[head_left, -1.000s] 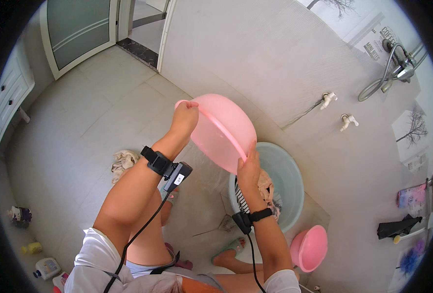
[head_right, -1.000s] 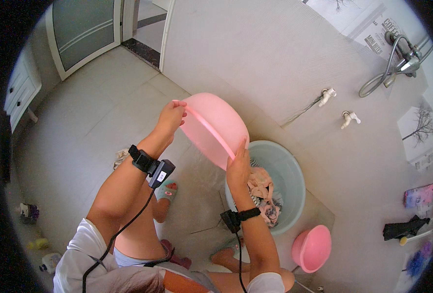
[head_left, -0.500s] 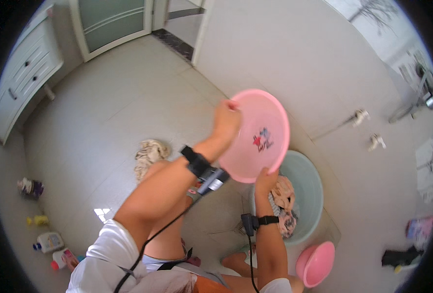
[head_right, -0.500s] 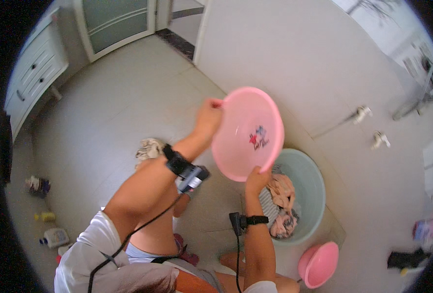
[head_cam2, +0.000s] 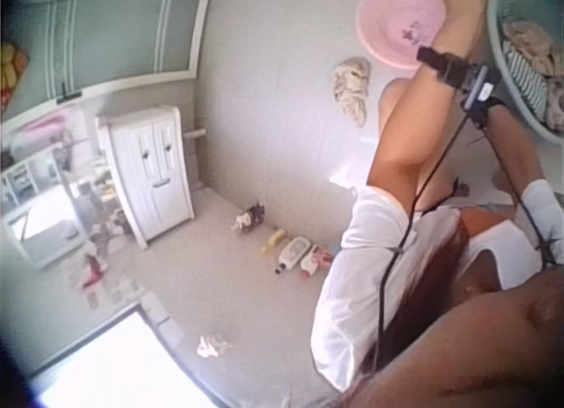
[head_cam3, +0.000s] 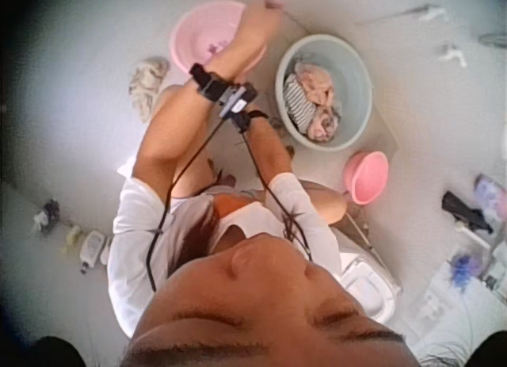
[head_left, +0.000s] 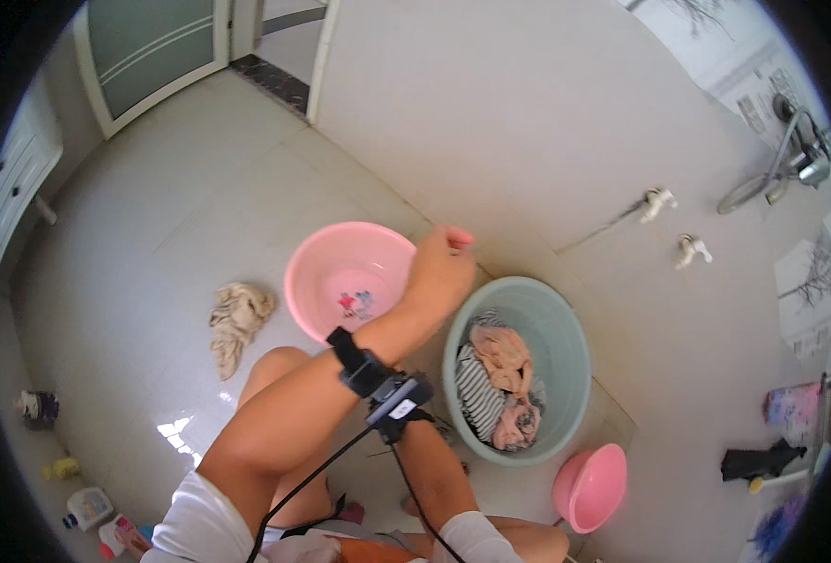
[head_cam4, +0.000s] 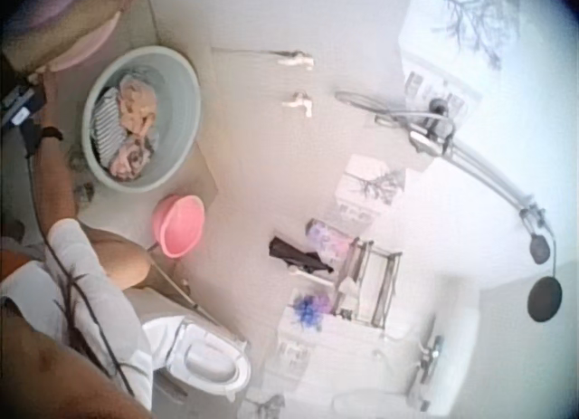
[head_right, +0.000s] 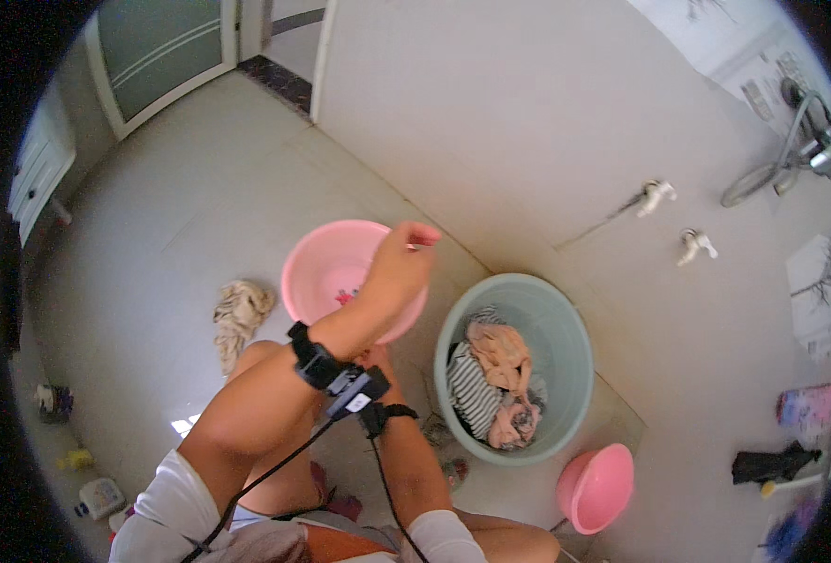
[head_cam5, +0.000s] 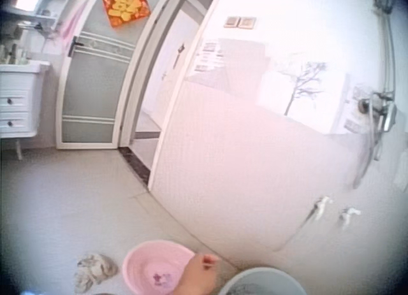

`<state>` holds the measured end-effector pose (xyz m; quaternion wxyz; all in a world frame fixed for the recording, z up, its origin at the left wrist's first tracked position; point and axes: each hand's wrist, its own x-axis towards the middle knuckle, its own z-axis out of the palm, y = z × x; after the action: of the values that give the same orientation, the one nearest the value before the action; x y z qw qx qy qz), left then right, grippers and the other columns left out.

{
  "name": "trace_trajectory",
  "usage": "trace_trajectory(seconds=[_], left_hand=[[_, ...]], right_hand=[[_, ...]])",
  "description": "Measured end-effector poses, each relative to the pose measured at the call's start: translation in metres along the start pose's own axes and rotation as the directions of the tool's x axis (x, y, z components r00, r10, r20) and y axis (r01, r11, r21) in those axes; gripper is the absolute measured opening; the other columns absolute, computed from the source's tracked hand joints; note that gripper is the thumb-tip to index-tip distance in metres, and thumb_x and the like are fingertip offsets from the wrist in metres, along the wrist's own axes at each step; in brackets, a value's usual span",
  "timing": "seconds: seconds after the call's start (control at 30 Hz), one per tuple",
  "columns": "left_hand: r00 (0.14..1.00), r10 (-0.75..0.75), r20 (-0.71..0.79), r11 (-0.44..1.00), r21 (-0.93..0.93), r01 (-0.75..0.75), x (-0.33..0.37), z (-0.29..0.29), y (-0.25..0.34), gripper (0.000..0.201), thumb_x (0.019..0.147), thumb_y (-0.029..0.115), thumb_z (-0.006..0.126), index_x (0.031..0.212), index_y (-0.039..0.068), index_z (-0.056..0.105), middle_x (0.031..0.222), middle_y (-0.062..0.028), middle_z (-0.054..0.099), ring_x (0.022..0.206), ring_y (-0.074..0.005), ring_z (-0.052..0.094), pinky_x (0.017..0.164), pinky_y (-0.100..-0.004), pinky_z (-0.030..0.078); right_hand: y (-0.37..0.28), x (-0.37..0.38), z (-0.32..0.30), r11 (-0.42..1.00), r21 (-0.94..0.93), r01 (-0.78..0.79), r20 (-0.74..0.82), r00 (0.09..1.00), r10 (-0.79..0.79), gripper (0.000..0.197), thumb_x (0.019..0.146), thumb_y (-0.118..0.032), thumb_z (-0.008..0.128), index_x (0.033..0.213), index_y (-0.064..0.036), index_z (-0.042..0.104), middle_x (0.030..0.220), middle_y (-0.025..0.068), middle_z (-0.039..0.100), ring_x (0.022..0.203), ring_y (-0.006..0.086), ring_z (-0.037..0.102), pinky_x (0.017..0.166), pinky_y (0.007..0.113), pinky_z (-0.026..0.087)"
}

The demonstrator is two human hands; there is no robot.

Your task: The person fills a large basin with water from a tap and kemudian hand-washes several items of clothing by wringing and rinsing them individually before placing them into a separate pink basin.

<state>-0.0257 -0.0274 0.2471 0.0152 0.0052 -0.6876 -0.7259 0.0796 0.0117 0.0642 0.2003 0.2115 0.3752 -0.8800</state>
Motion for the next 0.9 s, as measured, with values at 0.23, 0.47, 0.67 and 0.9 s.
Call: trace_trajectory(seconds=[0.23,0.47,0.67,0.9], left_hand=[[0.994,-0.025,0.106,0.998,0.068,0.018,-0.010,0.033,0.004,0.021,0.079,0.004,0.051,0.100,0.001,0.056,0.094,-0.0078,0.059,0.087,-0.0159,0.054,0.075,-0.0274,0.044],[0.979,0.045,0.197,0.989,0.128,-0.071,-0.017,0.040,-0.022,0.018,0.080,0.004,0.052,0.097,0.001,0.057,0.095,-0.0084,0.060,0.086,-0.0147,0.055,0.075,-0.0270,0.044],[0.866,0.034,0.500,0.958,0.231,-0.172,-0.043,0.064,-0.049,0.016,0.077,0.013,0.054,0.088,0.002,0.059,0.082,-0.0150,0.064,0.078,-0.0276,0.062,0.070,-0.0359,0.048],[0.707,0.070,0.704,0.792,0.392,-0.468,-0.064,0.057,-0.032,0.015,0.077,0.009,0.051,0.087,0.003,0.060,0.082,-0.0176,0.063,0.079,-0.0339,0.061,0.070,-0.0400,0.047]], right_hand=[[-0.012,0.016,-0.072,0.864,-0.473,0.171,0.033,0.984,-0.177,0.043,0.085,-0.018,0.058,0.122,-0.0023,0.042,0.098,0.0107,0.060,0.082,0.0200,0.059,0.067,0.033,0.050],[-0.103,-0.066,-0.161,0.590,-0.808,0.005,-0.042,0.997,-0.066,0.030,0.089,-0.019,0.055,0.113,-0.0010,0.055,0.095,0.0069,0.062,0.080,0.0111,0.061,0.069,0.025,0.050],[-0.168,-0.177,-0.171,0.268,-0.963,-0.030,-0.128,0.927,-0.354,0.025,0.087,-0.014,0.056,0.107,0.0005,0.057,0.083,0.0082,0.064,0.072,0.0122,0.061,0.066,0.027,0.049],[-0.174,-0.231,-0.176,-0.031,-0.997,-0.072,-0.052,0.901,-0.430,0.036,0.086,-0.019,0.057,0.115,0.0013,0.053,0.086,0.0174,0.064,0.079,0.0269,0.063,0.070,0.034,0.049]])
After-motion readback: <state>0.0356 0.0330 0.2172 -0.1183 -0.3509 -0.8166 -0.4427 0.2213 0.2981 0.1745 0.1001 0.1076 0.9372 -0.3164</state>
